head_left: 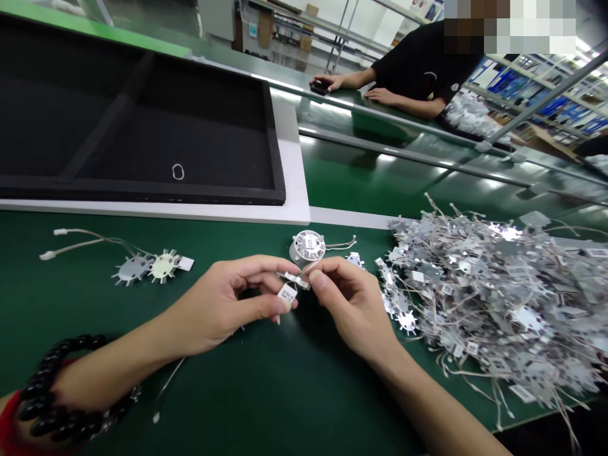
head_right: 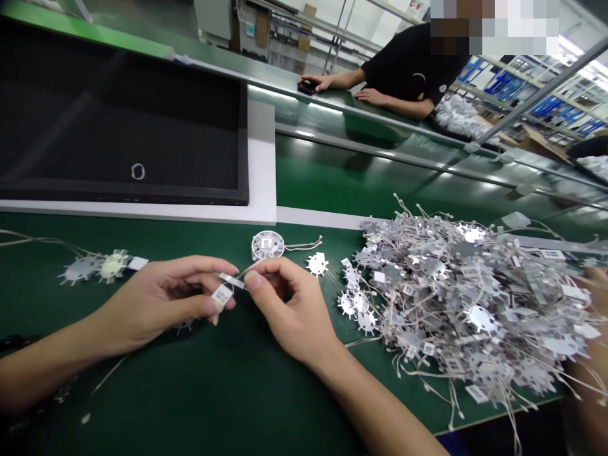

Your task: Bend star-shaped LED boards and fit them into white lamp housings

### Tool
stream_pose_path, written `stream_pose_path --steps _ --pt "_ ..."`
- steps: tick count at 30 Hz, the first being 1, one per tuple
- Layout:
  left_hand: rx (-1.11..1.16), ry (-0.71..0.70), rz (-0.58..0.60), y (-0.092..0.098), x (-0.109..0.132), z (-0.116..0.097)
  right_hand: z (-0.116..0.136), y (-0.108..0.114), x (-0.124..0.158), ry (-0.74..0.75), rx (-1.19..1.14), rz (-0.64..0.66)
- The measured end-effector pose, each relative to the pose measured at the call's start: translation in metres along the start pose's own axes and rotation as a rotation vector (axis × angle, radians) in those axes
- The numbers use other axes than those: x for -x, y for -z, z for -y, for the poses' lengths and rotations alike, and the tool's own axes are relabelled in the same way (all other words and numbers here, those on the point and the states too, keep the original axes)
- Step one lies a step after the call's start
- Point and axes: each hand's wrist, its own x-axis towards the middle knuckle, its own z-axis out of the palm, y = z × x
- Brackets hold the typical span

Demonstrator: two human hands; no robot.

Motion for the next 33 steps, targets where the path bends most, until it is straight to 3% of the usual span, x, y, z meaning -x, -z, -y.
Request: stream_pose_path --steps 10,16,22,25,29,33 --pt "-0.151 0.059 0.083 0.002 0.002 0.001 -0.003 0.000 -0.005 -0.113 -0.224 0.115" --pt "-0.174 0.059 0.082 0.001 0.001 0.001 -0.004 0.000 -0.003 -0.100 -0.262 0.101" --pt "-0.362 -0.130 0.051 0.005 0.000 0.002 -0.003 0.000 -0.001 -0.070 -0.315 0.086" --pt "-0.271 -0.079 0.103 0.006 0.000 0.003 -0.002 -0.001 -0.001 -0.074 -0.336 0.086" --pt "0.027 0.001 0.223 0.009 -0.002 0.005 -0.001 0.000 0.000 -0.055 -0.340 0.067" --pt "0.272 0.016 0.282 0.011 -0.004 0.006 -0.003 0.004 0.002 0.023 -0.190 -0.013"
